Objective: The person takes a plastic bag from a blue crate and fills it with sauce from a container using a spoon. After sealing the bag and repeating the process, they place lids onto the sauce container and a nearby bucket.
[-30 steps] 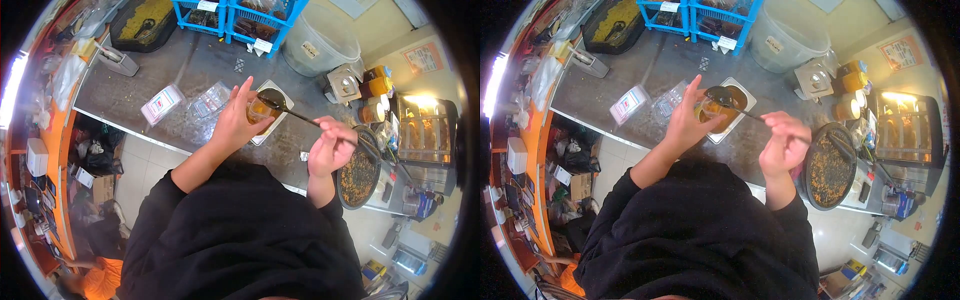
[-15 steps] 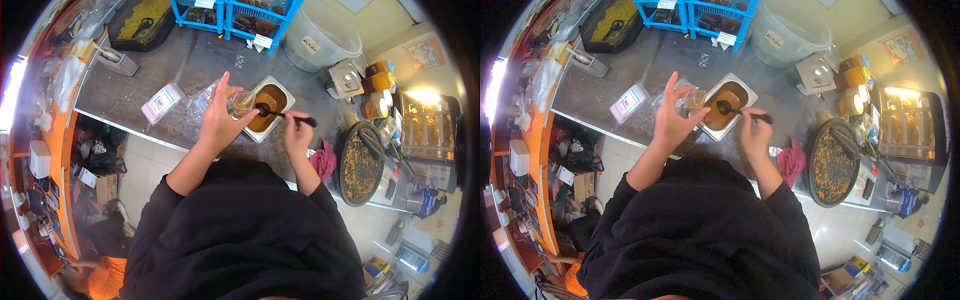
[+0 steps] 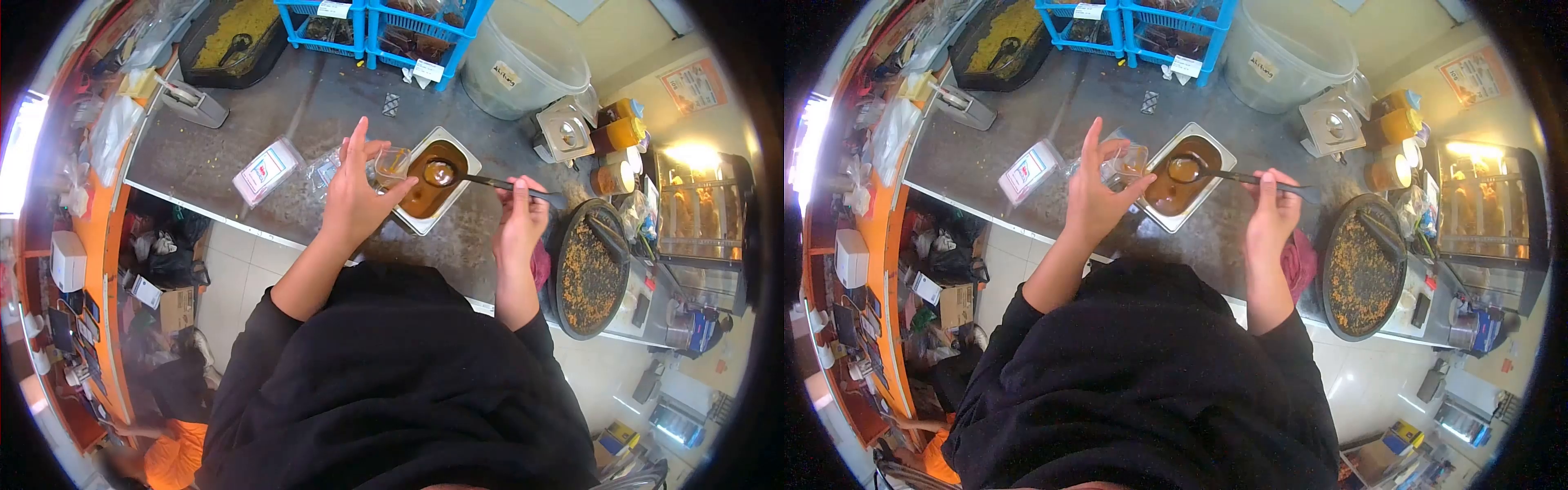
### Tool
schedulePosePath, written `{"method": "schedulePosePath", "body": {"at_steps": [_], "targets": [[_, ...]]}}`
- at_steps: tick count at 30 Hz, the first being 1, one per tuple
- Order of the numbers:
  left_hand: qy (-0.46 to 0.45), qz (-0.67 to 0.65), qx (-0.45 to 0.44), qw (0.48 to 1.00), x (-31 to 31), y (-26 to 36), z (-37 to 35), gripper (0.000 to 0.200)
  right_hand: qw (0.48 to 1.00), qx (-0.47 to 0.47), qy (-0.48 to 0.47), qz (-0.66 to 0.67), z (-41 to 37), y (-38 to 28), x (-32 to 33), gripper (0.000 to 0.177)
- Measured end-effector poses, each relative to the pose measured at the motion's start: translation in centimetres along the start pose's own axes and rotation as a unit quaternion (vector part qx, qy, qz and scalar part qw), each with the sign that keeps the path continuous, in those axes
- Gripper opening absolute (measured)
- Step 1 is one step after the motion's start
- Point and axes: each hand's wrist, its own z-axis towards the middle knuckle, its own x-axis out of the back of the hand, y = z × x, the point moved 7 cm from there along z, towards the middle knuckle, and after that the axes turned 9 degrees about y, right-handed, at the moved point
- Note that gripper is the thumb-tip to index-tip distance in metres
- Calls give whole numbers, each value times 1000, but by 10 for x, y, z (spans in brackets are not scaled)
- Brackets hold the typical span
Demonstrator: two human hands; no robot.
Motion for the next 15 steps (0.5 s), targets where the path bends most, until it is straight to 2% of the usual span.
{"method": "schedulePosePath", "body": {"at_steps": [4,6,11,15], "targets": [[-21,7,-23,1000,-9,9,-1,104,996,64,-27,57,-7,-55,-21,16],[-34,8,-46,998,-15,15,-2,105,989,127,-63,50,-16,-74,-29,14],[-67,-3,-14,998,-22,21,-2,105,950,274,-143,38,-34,-93,-45,15],[-70,-13,-9,997,-24,21,-1,106,993,71,-44,89,-15,-63,-33,16]]}}
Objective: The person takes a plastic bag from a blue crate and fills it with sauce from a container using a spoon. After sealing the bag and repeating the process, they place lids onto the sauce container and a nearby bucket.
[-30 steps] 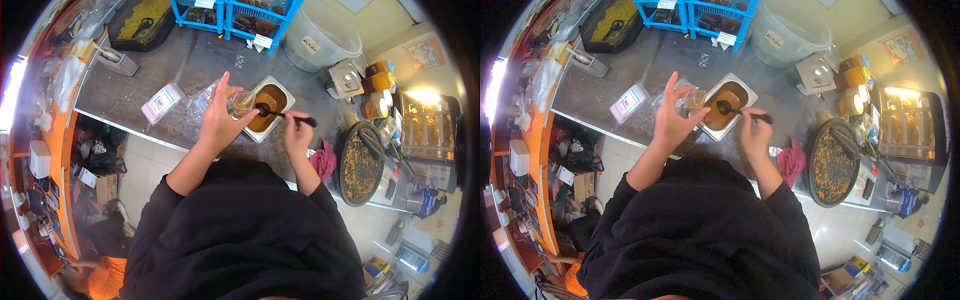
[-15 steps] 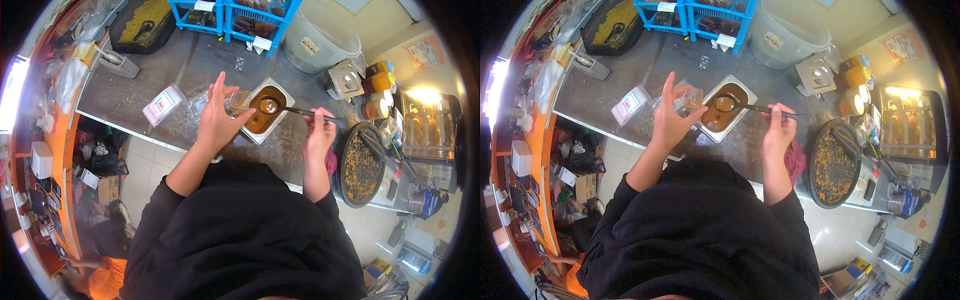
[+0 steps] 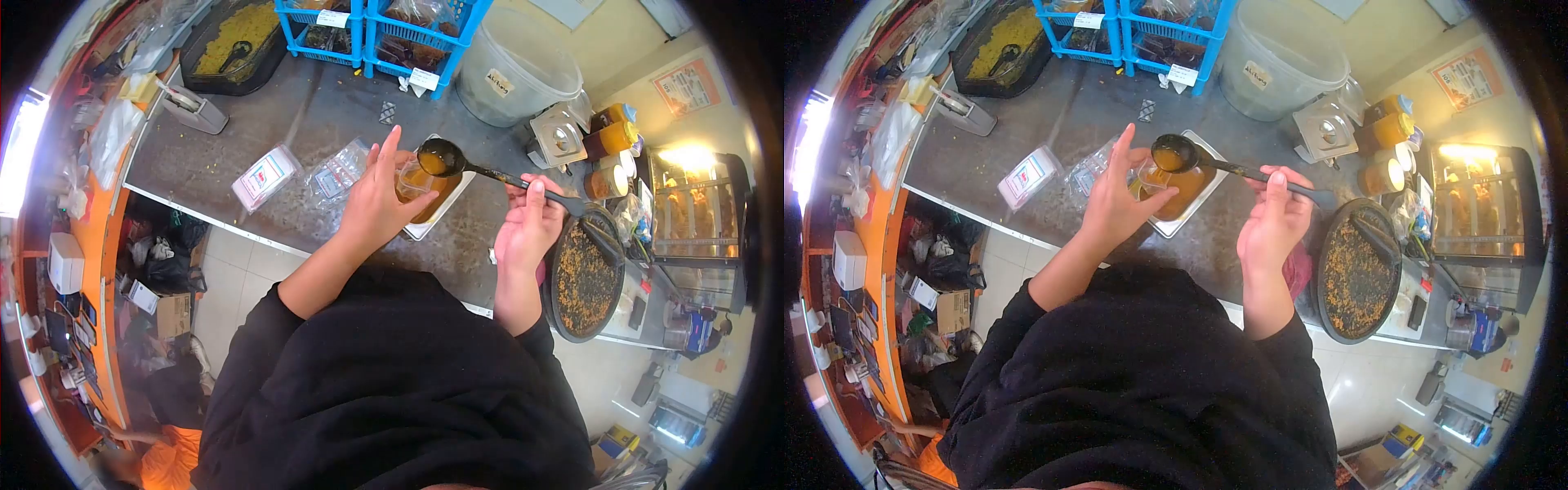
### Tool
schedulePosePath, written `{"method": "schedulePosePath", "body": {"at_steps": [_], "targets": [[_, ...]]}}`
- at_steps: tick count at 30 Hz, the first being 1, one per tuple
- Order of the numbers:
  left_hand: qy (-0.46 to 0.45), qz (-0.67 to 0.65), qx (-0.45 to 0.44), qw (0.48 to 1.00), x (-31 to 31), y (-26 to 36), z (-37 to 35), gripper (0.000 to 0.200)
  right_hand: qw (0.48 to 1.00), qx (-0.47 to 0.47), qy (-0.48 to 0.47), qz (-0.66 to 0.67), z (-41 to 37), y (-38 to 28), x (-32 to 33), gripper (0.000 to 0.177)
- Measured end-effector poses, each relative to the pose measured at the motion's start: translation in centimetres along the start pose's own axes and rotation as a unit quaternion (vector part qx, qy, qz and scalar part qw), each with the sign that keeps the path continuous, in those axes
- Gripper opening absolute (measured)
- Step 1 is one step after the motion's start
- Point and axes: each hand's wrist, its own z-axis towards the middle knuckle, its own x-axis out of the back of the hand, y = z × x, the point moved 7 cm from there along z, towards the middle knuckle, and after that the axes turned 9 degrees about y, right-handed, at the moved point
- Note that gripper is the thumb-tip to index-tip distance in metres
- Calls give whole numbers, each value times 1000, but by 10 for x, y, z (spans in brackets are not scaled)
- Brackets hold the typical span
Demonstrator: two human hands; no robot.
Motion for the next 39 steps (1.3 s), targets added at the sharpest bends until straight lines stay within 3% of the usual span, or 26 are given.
{"method": "schedulePosePath", "body": {"at_steps": [2,5,8,11,14,17,21,23,24,26,27,28,34,39], "targets": [[-1,-9,-1,1000,-1,-3,0,106,994,-95,44,23,5,17,12,16],[-5,-12,11,1000,-1,-4,-1,106,994,-64,87,4,8,31,30,13],[-4,-21,20,1000,1,-3,-1,106,982,17,-45,-184,4,49,36,9],[0,-26,18,1000,3,1,1,105,923,61,-189,-330,-26,83,42,10],[5,-25,6,1000,3,9,4,103,865,94,-336,-360,-46,67,8,19],[13,-14,-17,1000,1,19,7,102,883,87,-315,-337,-41,56,-5,26],[7,-18,-36,999,-5,35,12,103,915,65,-215,-335,-36,38,-32,22],[33,-62,-39,997,3,45,18,93,925,50,-207,-314,-34,47,-30,18],[47,-83,-40,995,6,47,20,89,945,-1,-185,-269,-31,48,-31,16],[-28,-185,87,979,-6,15,23,70,969,-106,-140,-173,-29,49,-34,12],[-68,-233,151,958,-11,6,23,61,970,-109,-147,-162,-29,51,-34,11],[-72,-267,204,939,-10,4,20,31,970,-112,-155,-151,-28,53,-32,11],[-65,-282,191,938,-5,5,20,13,983,-80,-100,-132,-34,32,-36,12],[-42,-275,133,951,1,6,20,11,989,-87,-72,-93,-44,28,-41,11]]}}
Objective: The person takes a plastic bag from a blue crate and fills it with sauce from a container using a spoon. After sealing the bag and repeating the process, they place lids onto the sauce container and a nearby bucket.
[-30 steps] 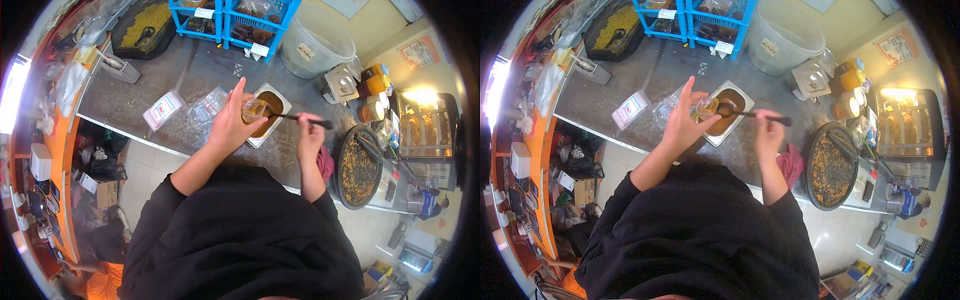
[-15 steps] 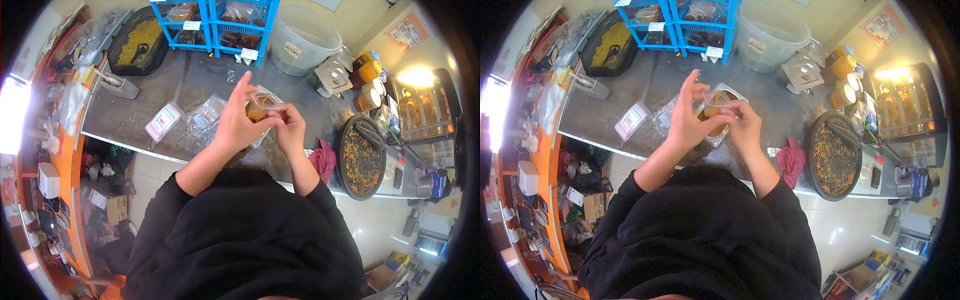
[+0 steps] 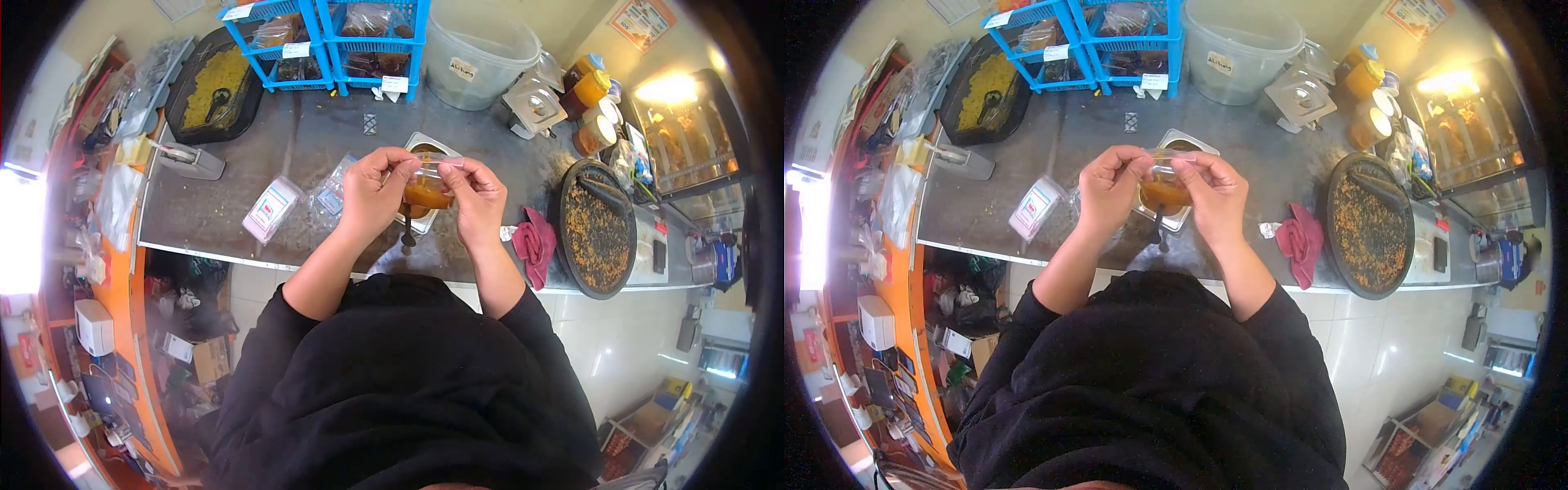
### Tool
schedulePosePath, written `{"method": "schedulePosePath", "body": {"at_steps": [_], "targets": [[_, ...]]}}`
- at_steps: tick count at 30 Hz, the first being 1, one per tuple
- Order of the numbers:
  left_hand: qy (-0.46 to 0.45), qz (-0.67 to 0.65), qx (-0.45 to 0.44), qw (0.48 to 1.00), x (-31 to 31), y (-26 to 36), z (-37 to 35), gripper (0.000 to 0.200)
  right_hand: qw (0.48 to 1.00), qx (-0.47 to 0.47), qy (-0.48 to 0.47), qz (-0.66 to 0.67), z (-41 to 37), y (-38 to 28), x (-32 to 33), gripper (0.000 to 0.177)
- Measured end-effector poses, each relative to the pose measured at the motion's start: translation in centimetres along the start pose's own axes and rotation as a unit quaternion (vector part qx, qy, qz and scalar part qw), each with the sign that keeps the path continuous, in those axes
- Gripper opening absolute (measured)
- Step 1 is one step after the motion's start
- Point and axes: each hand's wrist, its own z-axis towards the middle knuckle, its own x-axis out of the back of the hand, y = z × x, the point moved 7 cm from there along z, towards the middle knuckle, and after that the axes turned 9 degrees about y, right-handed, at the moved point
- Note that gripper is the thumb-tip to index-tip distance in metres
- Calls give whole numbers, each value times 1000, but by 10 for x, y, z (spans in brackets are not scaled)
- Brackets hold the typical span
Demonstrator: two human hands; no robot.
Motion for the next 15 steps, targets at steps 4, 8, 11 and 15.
{"method": "schedulePosePath", "body": {"at_steps": [4,8,11,15], "targets": [[-23,-2,-16,1000,9,4,0,10,999,-7,-40,-15,-4,-5,-15,11],[-48,44,-86,994,25,23,-2,10,995,44,-76,-52,-14,-15,-41,10],[-49,64,-107,991,46,29,-4,10,995,20,-89,-44,-20,-8,-60,8],[-23,85,-141,986,89,34,-5,5,986,45,-114,-116,-33,-2,-88,5]]}}
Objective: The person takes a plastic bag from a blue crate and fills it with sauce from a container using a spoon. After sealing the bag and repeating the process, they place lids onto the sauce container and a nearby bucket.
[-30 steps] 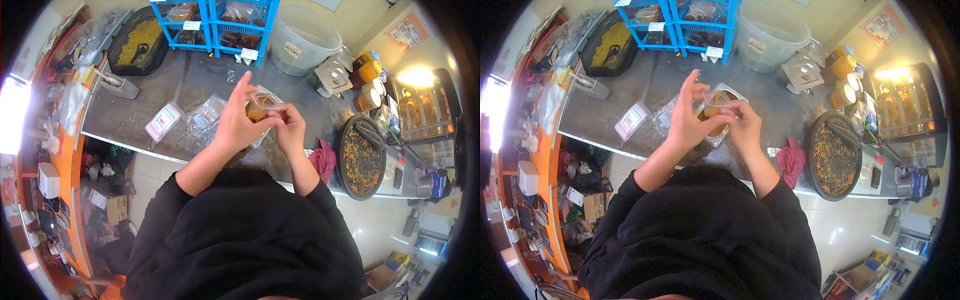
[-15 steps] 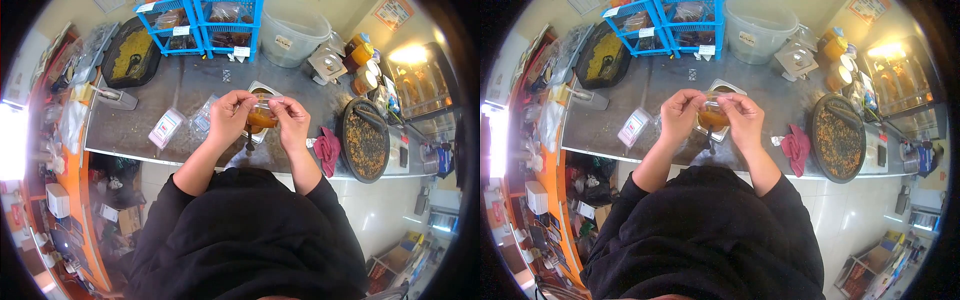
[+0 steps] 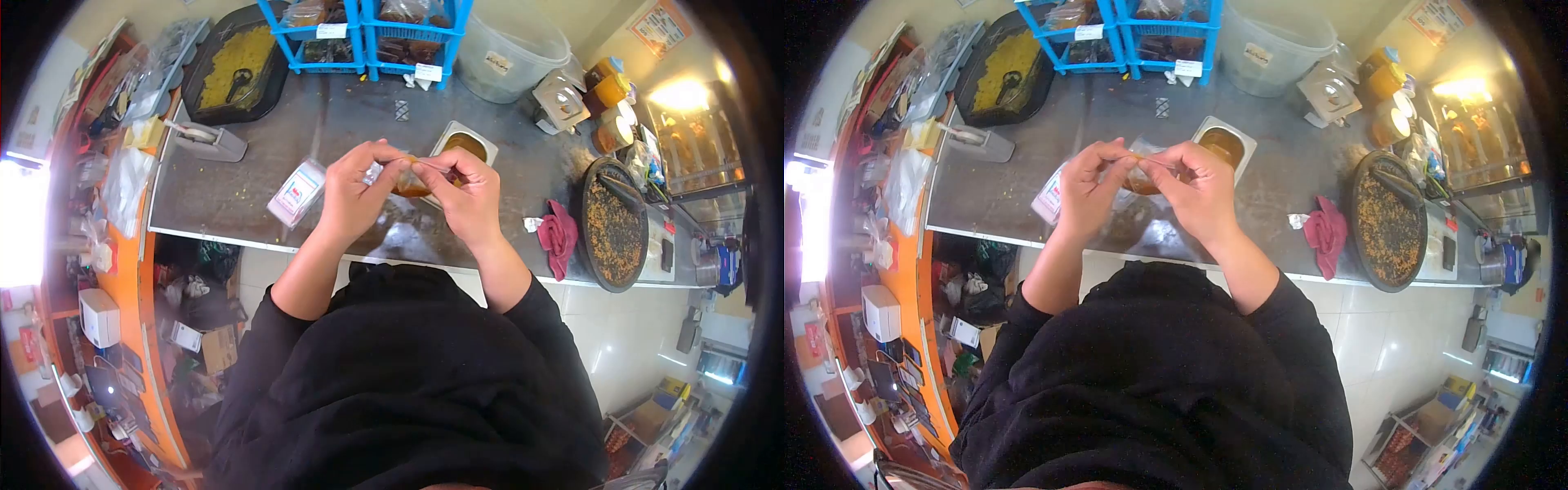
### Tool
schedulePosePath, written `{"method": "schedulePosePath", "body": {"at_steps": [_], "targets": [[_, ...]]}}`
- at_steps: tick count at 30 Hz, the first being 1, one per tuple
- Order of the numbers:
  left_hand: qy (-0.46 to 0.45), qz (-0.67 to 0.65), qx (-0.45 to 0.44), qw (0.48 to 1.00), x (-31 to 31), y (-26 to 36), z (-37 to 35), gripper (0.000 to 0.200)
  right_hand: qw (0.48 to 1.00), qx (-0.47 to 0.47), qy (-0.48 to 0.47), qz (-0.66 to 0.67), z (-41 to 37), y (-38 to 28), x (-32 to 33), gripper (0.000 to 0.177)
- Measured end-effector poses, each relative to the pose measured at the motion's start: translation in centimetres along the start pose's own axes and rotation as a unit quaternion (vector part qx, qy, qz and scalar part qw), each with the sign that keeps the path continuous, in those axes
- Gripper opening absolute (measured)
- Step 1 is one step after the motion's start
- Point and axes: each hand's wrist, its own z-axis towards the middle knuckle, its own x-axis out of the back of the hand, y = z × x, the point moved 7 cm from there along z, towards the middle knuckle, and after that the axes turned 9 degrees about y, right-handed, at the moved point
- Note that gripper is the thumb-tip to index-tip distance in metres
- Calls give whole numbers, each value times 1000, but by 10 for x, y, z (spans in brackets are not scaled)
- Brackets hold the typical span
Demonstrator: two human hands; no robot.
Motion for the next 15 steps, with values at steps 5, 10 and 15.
{"method": "schedulePosePath", "body": {"at_steps": [5,10,15], "targets": [[63,17,39,997,65,-25,-21,2,999,25,25,-32,-17,6,-52,4],[91,37,256,962,107,-104,-70,10,990,-102,-15,-99,-34,92,-93,16],[160,132,294,933,142,-186,-91,19,934,22,18,-357,-20,161,-88,17]]}}
